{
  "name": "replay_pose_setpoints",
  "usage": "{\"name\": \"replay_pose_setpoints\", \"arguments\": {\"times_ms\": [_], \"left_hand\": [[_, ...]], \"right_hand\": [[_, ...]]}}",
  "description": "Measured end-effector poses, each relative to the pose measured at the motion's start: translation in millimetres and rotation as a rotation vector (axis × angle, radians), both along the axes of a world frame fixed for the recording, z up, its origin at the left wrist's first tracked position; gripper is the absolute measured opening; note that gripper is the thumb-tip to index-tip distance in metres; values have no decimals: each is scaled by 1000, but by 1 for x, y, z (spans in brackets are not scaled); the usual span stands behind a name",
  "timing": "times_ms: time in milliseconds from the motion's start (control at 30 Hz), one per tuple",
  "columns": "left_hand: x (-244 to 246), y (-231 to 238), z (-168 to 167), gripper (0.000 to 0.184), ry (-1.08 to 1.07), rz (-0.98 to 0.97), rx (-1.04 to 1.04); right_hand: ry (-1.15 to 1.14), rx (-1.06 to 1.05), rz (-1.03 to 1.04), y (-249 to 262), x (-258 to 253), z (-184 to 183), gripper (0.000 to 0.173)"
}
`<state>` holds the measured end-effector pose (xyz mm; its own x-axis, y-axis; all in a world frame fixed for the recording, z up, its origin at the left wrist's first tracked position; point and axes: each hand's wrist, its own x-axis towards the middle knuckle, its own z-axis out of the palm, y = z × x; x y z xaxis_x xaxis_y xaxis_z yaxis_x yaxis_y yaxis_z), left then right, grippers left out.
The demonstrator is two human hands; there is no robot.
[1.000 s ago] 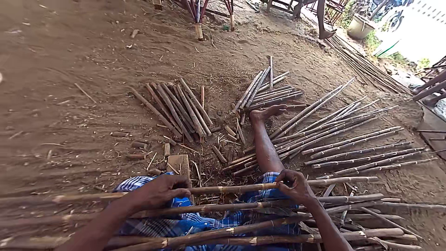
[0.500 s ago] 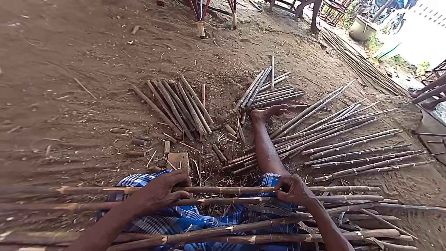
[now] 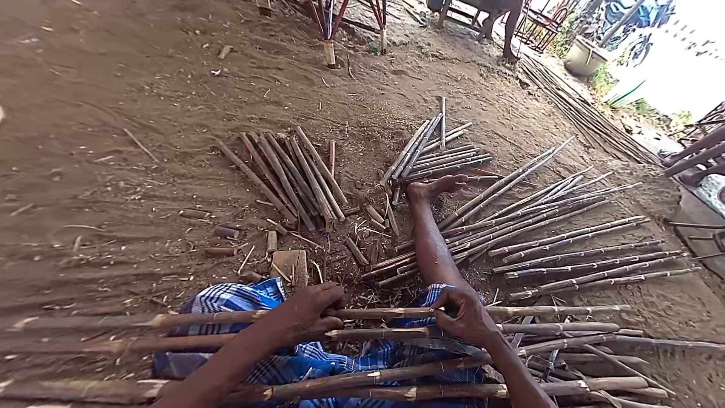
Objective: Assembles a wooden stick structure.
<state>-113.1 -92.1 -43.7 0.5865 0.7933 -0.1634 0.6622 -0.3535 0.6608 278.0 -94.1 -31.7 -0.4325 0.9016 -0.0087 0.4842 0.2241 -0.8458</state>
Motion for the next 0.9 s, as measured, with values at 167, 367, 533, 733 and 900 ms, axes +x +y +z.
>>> {"name": "replay_pose_setpoints", "arguments": {"times_ms": [167,367,533,733,900], "left_hand": [[-9,1,-1,32,24,1,19],[-10,13,2,39,171,-37,-108],[-51,20,5,36,184,53,-9],[-256,-15,17,47,562,487,-14],[-228,-39,24,25,378,426,21]], "right_hand": [[-69,19,7,4,-5,-1,5],[-130,128,75,9,-11,-5,4],[66,-47,-57,19,-4,-4,4],[96,-47,-202,30,20,-1,8],[45,-211,-162,30,1,3,22]]}}
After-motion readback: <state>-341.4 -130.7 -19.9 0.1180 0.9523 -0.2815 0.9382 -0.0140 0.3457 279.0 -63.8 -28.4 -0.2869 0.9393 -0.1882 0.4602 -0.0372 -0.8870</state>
